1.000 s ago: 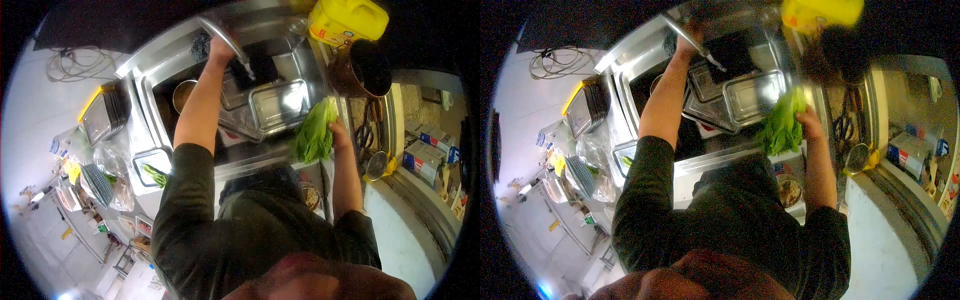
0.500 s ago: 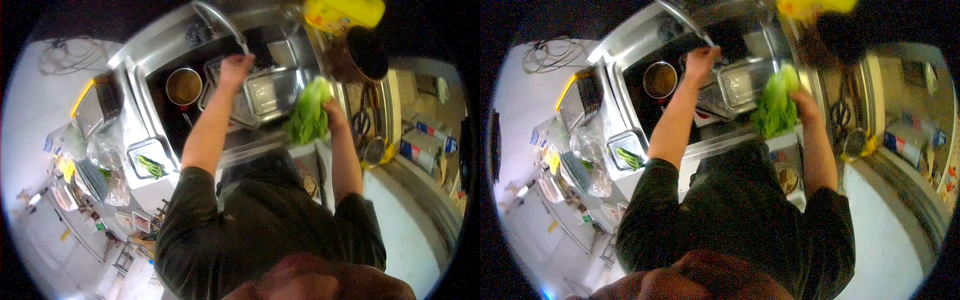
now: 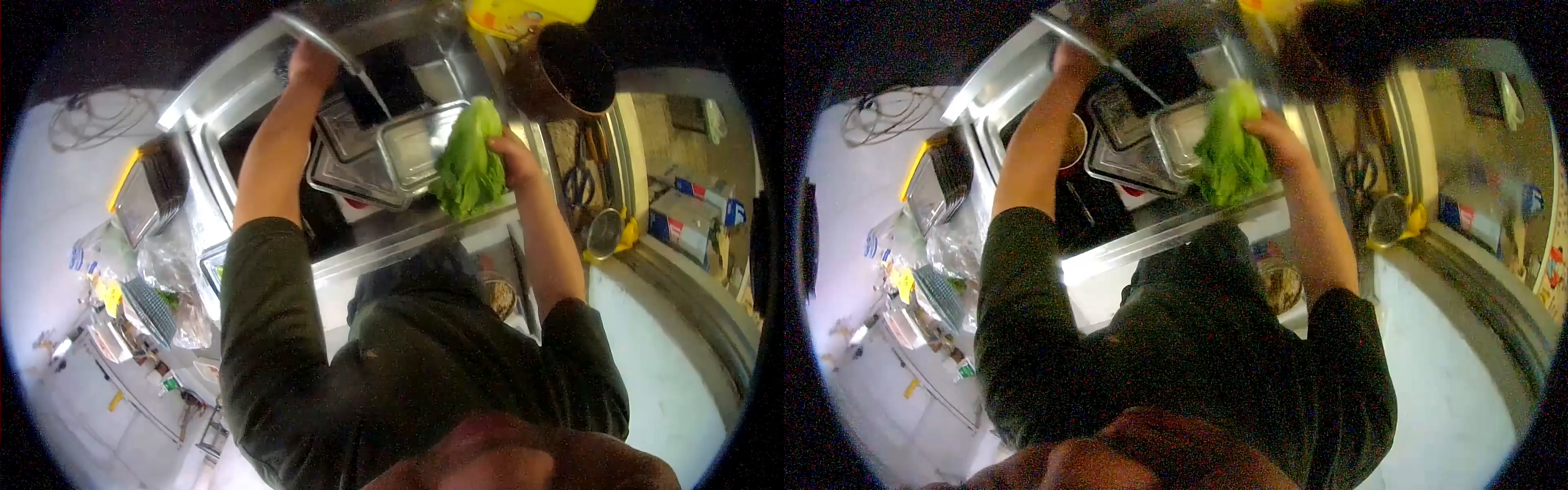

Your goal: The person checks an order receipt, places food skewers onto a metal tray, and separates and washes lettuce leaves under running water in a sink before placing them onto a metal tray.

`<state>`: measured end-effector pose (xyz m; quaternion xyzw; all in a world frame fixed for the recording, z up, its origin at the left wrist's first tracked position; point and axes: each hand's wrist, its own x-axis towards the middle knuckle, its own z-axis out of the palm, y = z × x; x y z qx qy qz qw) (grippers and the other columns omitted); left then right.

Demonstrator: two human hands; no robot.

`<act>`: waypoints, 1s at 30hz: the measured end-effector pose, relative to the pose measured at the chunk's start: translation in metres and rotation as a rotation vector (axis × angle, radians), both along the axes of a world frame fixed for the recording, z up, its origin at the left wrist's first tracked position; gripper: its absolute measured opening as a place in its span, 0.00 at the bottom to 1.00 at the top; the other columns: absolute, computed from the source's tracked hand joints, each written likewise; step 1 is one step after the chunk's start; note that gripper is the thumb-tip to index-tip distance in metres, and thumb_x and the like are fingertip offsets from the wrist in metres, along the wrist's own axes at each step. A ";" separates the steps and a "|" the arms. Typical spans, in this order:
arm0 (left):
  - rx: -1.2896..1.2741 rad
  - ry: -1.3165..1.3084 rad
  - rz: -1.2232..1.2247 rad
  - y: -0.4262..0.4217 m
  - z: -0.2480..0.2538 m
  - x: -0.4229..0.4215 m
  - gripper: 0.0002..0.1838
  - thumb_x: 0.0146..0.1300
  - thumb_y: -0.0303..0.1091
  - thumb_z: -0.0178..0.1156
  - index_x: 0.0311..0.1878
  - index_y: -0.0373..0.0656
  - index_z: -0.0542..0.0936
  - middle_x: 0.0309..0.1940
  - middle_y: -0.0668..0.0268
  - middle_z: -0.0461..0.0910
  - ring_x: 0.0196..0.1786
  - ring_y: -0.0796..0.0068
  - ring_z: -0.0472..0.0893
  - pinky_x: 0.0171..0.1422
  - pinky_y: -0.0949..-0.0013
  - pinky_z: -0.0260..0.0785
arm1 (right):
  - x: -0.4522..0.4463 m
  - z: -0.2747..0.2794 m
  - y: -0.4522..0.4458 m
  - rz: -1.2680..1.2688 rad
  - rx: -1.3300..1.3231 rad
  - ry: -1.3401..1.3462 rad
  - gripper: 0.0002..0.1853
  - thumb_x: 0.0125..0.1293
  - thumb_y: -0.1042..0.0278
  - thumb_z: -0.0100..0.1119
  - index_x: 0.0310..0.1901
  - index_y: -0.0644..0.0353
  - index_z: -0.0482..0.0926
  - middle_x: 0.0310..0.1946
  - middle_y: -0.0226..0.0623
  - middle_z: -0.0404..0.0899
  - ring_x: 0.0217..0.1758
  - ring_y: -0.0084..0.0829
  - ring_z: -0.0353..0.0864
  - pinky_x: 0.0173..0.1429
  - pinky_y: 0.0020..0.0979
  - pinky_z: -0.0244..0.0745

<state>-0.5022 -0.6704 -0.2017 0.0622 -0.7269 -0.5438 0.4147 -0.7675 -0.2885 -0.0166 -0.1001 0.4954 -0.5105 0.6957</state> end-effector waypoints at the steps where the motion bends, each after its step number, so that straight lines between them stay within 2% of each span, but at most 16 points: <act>1: 0.069 -0.037 0.017 -0.003 0.009 -0.001 0.23 0.71 0.41 0.39 0.69 0.51 0.64 0.70 0.66 0.59 0.73 0.63 0.56 0.76 0.55 0.41 | 0.000 0.001 -0.005 -0.010 -0.028 -0.025 0.35 0.53 0.63 0.62 0.63 0.61 0.62 0.51 0.43 0.74 0.51 0.39 0.77 0.55 0.38 0.75; 2: 0.137 -0.078 0.035 -0.006 0.018 -0.002 0.23 0.71 0.40 0.40 0.68 0.51 0.64 0.70 0.66 0.60 0.72 0.65 0.57 0.75 0.55 0.43 | 0.001 0.002 -0.006 -0.019 -0.036 -0.041 0.33 0.52 0.63 0.62 0.61 0.62 0.64 0.49 0.43 0.76 0.49 0.38 0.78 0.54 0.39 0.76; 4: 0.074 -0.103 -0.012 0.004 0.054 -0.013 0.24 0.72 0.40 0.38 0.69 0.48 0.61 0.69 0.65 0.60 0.71 0.65 0.59 0.74 0.55 0.48 | 0.003 -0.004 -0.009 -0.057 -0.063 -0.086 0.28 0.56 0.65 0.60 0.58 0.64 0.67 0.46 0.43 0.78 0.46 0.37 0.80 0.51 0.38 0.77; 6: -0.532 -0.622 0.089 0.021 0.102 -0.025 0.23 0.71 0.40 0.39 0.68 0.46 0.62 0.68 0.64 0.62 0.70 0.63 0.60 0.73 0.55 0.51 | 0.005 -0.009 -0.013 -0.057 -0.061 -0.117 0.26 0.57 0.66 0.59 0.57 0.64 0.68 0.45 0.44 0.79 0.44 0.37 0.81 0.50 0.38 0.79; 8: -1.471 -1.699 0.428 0.029 0.137 -0.030 0.21 0.67 0.35 0.48 0.63 0.49 0.72 0.65 0.65 0.67 0.68 0.63 0.63 0.72 0.57 0.50 | 0.009 -0.009 -0.016 -0.050 -0.052 -0.096 0.27 0.57 0.67 0.60 0.58 0.64 0.68 0.45 0.44 0.79 0.45 0.38 0.81 0.50 0.38 0.79; 11: -1.529 -1.806 0.310 0.034 0.167 -0.028 0.20 0.66 0.37 0.50 0.61 0.49 0.74 0.63 0.66 0.70 0.67 0.63 0.65 0.71 0.56 0.52 | 0.013 -0.009 -0.021 -0.050 -0.016 -0.043 0.28 0.56 0.67 0.61 0.58 0.65 0.67 0.46 0.44 0.79 0.45 0.37 0.81 0.50 0.38 0.79; 12: -1.678 -1.764 0.356 0.047 0.189 -0.029 0.20 0.66 0.39 0.50 0.61 0.51 0.74 0.62 0.68 0.71 0.67 0.64 0.66 0.71 0.58 0.51 | 0.014 -0.009 -0.023 -0.052 -0.003 -0.022 0.28 0.55 0.67 0.62 0.58 0.65 0.67 0.46 0.44 0.79 0.46 0.37 0.81 0.50 0.38 0.79; 15: -1.667 -1.706 0.329 0.055 0.188 -0.027 0.21 0.66 0.40 0.50 0.61 0.52 0.74 0.62 0.68 0.71 0.67 0.64 0.66 0.72 0.58 0.50 | 0.019 -0.010 -0.030 0.065 -0.047 -0.059 0.32 0.53 0.62 0.64 0.58 0.67 0.67 0.47 0.44 0.78 0.47 0.37 0.80 0.52 0.37 0.77; 22: -1.664 -1.644 0.401 0.044 0.169 -0.030 0.18 0.66 0.40 0.50 0.57 0.52 0.76 0.59 0.65 0.74 0.64 0.66 0.68 0.68 0.59 0.55 | 0.034 0.003 -0.036 0.063 -0.026 -0.004 0.32 0.54 0.64 0.65 0.59 0.67 0.66 0.48 0.44 0.77 0.48 0.37 0.80 0.53 0.36 0.76; 24: -1.680 -1.626 0.404 0.044 0.171 -0.029 0.17 0.66 0.40 0.50 0.56 0.52 0.77 0.58 0.64 0.75 0.64 0.66 0.69 0.67 0.60 0.56 | 0.036 0.003 -0.035 0.005 -0.002 -0.011 0.31 0.55 0.67 0.66 0.59 0.66 0.67 0.48 0.43 0.78 0.47 0.36 0.80 0.52 0.37 0.77; 27: -1.684 -1.604 0.388 0.060 0.186 -0.027 0.16 0.66 0.40 0.50 0.55 0.52 0.78 0.56 0.63 0.76 0.63 0.67 0.70 0.66 0.60 0.58 | 0.041 0.005 -0.039 0.001 0.051 0.043 0.31 0.55 0.64 0.67 0.59 0.66 0.67 0.47 0.42 0.79 0.47 0.36 0.81 0.53 0.36 0.77; 29: -1.411 -1.631 0.321 0.093 0.206 -0.025 0.16 0.66 0.40 0.50 0.53 0.52 0.79 0.55 0.62 0.77 0.62 0.67 0.71 0.65 0.61 0.59 | 0.044 -0.006 -0.046 0.021 0.068 0.088 0.32 0.55 0.62 0.68 0.59 0.65 0.67 0.47 0.41 0.79 0.47 0.35 0.81 0.53 0.35 0.76; 30: -0.863 -1.610 0.244 0.119 0.213 -0.021 0.16 0.66 0.42 0.50 0.51 0.50 0.80 0.52 0.59 0.78 0.57 0.63 0.75 0.61 0.60 0.64 | 0.049 -0.009 -0.049 0.035 0.075 0.108 0.33 0.55 0.61 0.68 0.59 0.65 0.68 0.46 0.40 0.79 0.46 0.35 0.81 0.52 0.34 0.76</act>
